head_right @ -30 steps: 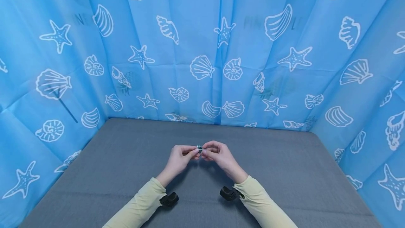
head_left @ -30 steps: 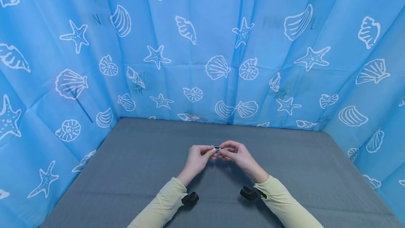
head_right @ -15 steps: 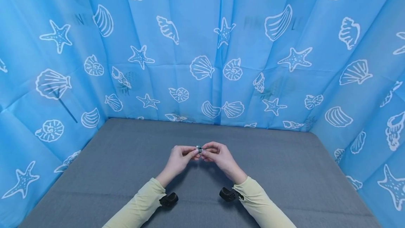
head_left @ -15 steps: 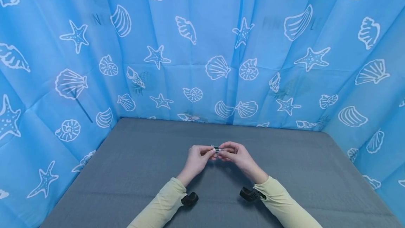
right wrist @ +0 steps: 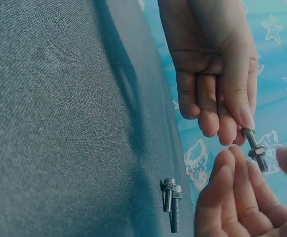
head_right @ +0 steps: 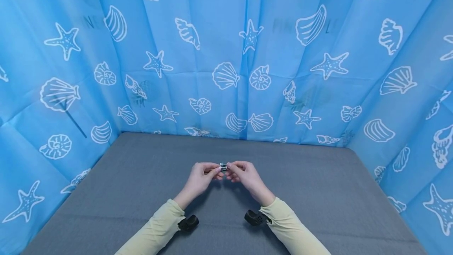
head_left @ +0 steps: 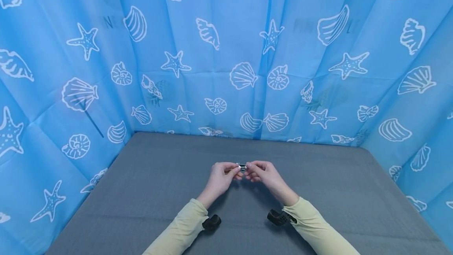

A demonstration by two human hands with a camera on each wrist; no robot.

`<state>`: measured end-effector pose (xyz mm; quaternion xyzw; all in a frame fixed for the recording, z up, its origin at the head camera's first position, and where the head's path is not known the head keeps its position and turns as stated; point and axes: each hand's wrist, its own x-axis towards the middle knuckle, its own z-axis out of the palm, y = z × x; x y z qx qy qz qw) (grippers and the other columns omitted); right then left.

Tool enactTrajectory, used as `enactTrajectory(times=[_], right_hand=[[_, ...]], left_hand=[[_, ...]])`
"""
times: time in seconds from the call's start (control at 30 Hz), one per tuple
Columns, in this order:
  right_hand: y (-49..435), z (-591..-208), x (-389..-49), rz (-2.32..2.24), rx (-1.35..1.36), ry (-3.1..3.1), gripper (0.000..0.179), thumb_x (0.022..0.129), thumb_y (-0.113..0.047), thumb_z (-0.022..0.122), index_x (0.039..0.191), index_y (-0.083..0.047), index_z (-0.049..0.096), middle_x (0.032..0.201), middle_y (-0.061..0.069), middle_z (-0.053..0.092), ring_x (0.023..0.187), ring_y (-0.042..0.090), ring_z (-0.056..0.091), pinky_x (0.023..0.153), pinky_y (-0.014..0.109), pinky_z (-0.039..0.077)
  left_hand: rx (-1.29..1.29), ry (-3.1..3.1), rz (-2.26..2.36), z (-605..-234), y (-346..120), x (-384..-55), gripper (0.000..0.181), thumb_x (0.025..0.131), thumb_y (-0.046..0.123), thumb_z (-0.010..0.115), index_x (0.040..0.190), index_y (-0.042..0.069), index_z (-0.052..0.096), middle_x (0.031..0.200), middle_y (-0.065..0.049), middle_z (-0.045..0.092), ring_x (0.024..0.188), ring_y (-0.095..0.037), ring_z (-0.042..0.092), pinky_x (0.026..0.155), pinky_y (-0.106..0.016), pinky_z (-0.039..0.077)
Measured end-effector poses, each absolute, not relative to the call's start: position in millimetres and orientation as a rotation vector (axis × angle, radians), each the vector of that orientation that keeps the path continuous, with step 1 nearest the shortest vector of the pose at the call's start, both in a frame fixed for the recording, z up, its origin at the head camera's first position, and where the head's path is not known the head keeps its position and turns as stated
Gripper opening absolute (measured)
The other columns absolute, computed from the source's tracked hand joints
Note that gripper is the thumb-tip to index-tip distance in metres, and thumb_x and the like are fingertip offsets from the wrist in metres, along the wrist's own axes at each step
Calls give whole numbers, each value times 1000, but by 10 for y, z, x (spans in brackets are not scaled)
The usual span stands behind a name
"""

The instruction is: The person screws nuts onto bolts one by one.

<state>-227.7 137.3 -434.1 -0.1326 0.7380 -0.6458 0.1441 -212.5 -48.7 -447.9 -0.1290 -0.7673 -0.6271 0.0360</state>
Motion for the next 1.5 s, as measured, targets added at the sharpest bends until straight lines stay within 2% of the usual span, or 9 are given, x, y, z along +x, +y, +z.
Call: enactTrajectory(times=[0.2, 0.33, 0.5, 0.73, 1.07, 1.13, 1.33, 1.5], right_hand=[[1402, -4306, -2250, -1897, -446, 2088, 38, 95, -13, 62, 122, 11, 52, 106, 22, 66, 93, 24, 67, 85, 49, 53], [1399, -4303, -2259, -1854, -430, 2136, 38, 95, -18, 63, 116, 12, 56, 99, 19, 68, 87, 22, 67, 81, 47, 55], [1401, -4294, -2253, -1860, -431, 2124, 41, 97, -22, 59, 118, 13, 55, 93, 15, 68, 83, 22, 67, 76, 41, 57], [1400, -4302, -2251, -1874, -481, 2118, 34, 93, -13, 64, 118, 9, 56, 99, 17, 68, 86, 22, 66, 81, 46, 55], [1396, -4303, -2261, -1843, -428, 2158, 28, 94, -13, 64, 112, 7, 60, 97, 14, 69, 88, 32, 64, 83, 52, 52], [1396, -4303, -2265, -1839, -432, 2162, 27, 94, -14, 63, 112, 7, 61, 96, 14, 69, 89, 33, 64, 83, 53, 52], [1387, -4302, -2283, -1828, -418, 2161, 27, 96, -15, 61, 111, 7, 62, 93, 15, 68, 83, 21, 65, 82, 50, 53], [1388, -4299, -2286, -1811, -412, 2171, 27, 96, -16, 60, 110, 7, 62, 91, 13, 69, 80, 19, 65, 80, 49, 54]], left_hand=[[-395, -2341, -1945, -4472, -494, -2125, 18, 93, 6, 62, 104, -7, 70, 77, -8, 71, 68, -15, 69, 69, -40, 58], [-405, -2346, -1933, -4472, -493, -2124, 20, 93, 7, 62, 106, -7, 69, 80, -9, 71, 69, -14, 70, 69, -36, 59], [-447, -2324, -1911, -4489, -491, -2125, 20, 93, 4, 61, 105, -10, 68, 80, -11, 71, 69, -14, 70, 67, -37, 59], [-410, -2341, -1956, -4480, -495, -2121, 18, 93, 7, 63, 105, -3, 71, 80, -6, 72, 71, -15, 70, 70, -37, 59], [-435, -2332, -2053, -4503, -501, -2141, 16, 94, 4, 60, 103, -6, 70, 84, -19, 70, 77, -32, 70, 74, -51, 56], [-432, -2338, -2049, -4497, -500, -2140, 16, 94, 4, 60, 102, -7, 70, 83, -18, 70, 76, -31, 70, 73, -50, 56], [-424, -2358, -2031, -4467, -511, -2132, 15, 92, 9, 64, 99, -2, 72, 80, -8, 71, 72, -18, 70, 72, -44, 58], [-419, -2349, -2035, -4458, -515, -2128, 14, 92, 9, 65, 98, -1, 73, 80, -5, 72, 72, -16, 70, 73, -43, 58]])
